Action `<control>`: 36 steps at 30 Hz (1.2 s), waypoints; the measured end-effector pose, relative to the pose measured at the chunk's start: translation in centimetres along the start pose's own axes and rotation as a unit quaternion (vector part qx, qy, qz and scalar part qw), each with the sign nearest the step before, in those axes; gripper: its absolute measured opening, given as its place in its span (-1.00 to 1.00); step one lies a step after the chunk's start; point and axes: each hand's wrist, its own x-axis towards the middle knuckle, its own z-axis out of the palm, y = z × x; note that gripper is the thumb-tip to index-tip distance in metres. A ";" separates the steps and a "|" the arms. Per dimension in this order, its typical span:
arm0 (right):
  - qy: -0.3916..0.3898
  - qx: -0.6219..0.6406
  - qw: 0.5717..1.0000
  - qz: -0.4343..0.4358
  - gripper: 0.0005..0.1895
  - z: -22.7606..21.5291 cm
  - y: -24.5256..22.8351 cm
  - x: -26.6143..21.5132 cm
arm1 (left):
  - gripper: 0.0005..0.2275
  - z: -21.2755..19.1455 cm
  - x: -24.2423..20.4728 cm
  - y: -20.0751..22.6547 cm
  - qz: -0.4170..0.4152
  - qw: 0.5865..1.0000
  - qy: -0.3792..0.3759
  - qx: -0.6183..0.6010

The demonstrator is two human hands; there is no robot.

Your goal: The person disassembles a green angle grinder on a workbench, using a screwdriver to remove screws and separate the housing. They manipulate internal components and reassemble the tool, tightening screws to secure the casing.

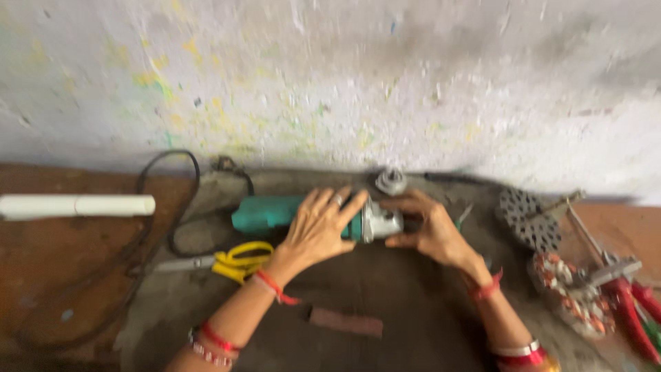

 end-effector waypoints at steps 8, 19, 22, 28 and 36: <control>-0.009 0.034 0.997 0.074 -0.32 0.2 -0.4 0.0 | -0.10 -0.4 0.1 0.1 -0.005 0.999 -0.019 -0.045; -0.021 0.012 0.998 0.059 -0.32 -0.1 -0.8 0.2 | -0.13 -0.7 0.4 -0.2 0.010 1.000 -0.002 -0.029; -0.017 0.087 0.992 0.090 -0.34 0.1 -0.9 0.1 | -0.14 -0.7 -0.3 0.4 0.002 0.999 -0.013 -0.033; 0.004 0.020 0.996 0.088 -0.25 0.0 -0.7 0.4 | -0.16 -1.0 0.3 0.3 -0.001 0.999 -0.010 -0.034; 0.004 0.022 0.998 0.064 -0.24 -0.1 -0.7 0.1 | -0.15 -1.7 1.0 0.4 -0.017 0.998 -0.023 -0.053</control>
